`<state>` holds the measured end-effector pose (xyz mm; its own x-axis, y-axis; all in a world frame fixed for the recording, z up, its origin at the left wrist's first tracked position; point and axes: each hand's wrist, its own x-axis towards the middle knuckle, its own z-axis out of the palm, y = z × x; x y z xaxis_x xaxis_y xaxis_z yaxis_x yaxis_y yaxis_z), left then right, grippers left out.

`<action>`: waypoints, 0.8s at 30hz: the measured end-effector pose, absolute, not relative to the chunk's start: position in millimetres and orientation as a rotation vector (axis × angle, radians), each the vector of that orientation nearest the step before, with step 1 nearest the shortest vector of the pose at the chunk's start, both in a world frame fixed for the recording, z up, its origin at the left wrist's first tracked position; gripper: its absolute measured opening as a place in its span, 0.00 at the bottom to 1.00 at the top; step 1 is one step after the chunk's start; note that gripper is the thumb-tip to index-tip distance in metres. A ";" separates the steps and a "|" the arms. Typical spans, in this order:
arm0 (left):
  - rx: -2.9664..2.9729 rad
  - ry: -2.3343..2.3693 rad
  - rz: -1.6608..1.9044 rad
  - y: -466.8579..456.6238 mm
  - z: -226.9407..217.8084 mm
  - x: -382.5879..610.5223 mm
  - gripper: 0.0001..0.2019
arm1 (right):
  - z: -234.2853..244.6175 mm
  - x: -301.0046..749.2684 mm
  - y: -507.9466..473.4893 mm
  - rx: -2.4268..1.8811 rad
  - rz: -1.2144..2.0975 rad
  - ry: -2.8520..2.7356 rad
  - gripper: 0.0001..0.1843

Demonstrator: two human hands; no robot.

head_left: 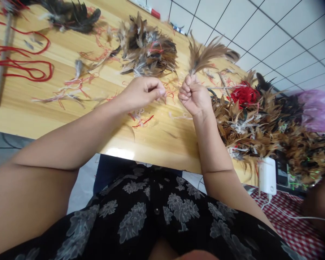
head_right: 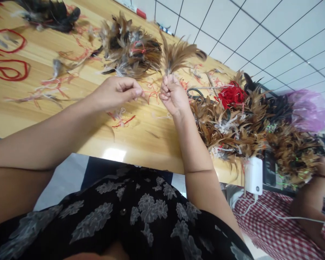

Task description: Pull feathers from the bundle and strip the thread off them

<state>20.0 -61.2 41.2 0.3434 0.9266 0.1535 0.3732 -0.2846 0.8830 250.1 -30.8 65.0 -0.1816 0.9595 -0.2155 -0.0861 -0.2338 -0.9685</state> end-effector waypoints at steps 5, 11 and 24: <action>1.937 1.397 1.044 -61.2 55.0 8.2 0.11 | 44.7 256.9 -20.2 -1.282 1.402 -1.133 0.22; 2.029 1.592 1.102 -52.2 53.9 -5.4 0.11 | 36.5 255.0 -16.6 -1.395 1.288 -1.238 0.25; 2.151 1.367 1.022 -53.9 40.0 14.7 0.11 | 34.7 230.1 -41.7 -1.105 1.520 -1.519 0.22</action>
<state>14.7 -53.9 40.0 0.2569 0.8932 0.3690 0.6066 -0.4463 0.6580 230.1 -41.7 34.7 -0.3826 0.9199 -0.0859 0.0858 -0.0572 -0.9947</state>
